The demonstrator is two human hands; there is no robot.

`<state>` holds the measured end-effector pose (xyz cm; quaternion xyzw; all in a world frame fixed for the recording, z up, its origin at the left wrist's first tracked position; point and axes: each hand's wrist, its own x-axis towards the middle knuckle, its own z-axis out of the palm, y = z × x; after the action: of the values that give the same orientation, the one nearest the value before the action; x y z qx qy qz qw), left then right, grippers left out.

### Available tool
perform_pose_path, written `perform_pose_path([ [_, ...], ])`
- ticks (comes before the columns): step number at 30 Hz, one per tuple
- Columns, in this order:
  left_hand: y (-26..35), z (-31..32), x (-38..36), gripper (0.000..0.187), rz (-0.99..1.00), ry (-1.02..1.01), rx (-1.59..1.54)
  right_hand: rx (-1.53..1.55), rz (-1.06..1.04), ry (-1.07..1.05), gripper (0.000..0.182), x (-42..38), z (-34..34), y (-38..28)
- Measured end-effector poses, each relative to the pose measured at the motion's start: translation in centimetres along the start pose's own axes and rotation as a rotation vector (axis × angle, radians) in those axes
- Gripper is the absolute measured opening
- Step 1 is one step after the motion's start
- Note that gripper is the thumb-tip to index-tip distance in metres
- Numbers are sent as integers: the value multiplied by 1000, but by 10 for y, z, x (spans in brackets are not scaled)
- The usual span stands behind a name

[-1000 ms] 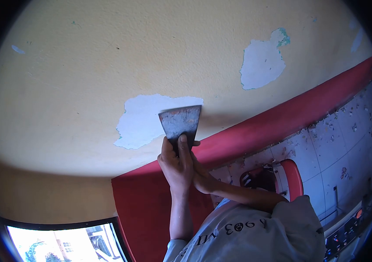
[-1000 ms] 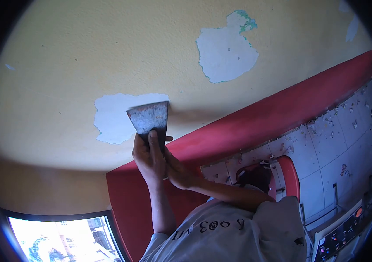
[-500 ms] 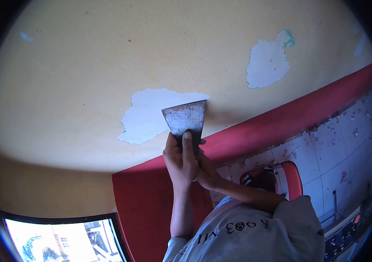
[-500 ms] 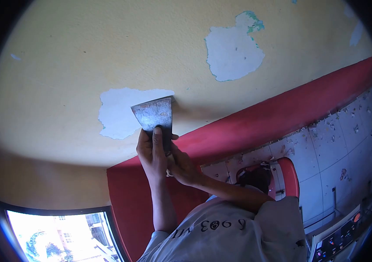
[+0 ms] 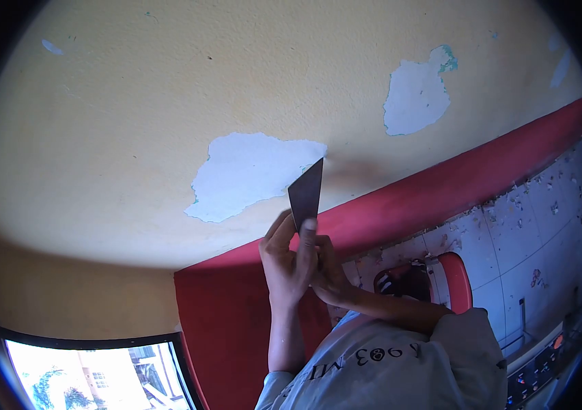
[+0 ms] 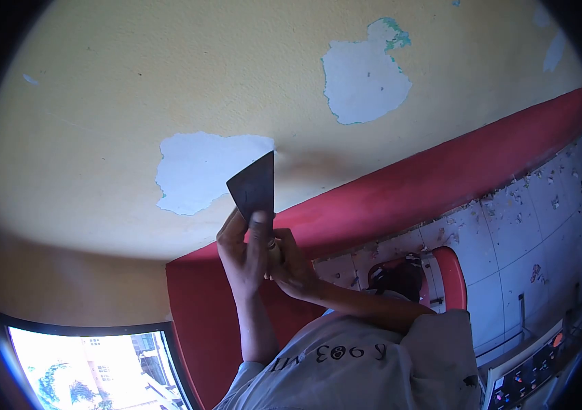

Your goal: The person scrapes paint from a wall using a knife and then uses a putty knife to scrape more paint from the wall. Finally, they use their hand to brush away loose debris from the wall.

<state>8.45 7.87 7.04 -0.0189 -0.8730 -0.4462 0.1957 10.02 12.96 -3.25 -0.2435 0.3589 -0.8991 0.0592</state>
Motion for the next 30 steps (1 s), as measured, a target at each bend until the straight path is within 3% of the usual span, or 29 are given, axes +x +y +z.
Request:
perform_pose_path([
  [1,-1,1,-2,31,-123,61,-93,-127,27,-2,28,2,0,-3],
  [8,-12,-14,23,29,-225,-11,-317,553,463,-200,56,10,-15,0],
  [13,-18,-17,22,29,-238,-30,-313,659,450,-212,53,12,-16,-6],
  [16,-16,-13,21,27,-225,8,-307,337,402,-237,49,13,-15,-7],
  [21,-6,-3,19,15,-151,73,-218,357,405,-149,43,6,-1,2],
  [24,4,3,22,16,-196,72,-209,359,354,-63,40,9,10,-1],
  [30,17,10,31,14,-99,86,-128,314,303,-32,43,17,7,2],
])
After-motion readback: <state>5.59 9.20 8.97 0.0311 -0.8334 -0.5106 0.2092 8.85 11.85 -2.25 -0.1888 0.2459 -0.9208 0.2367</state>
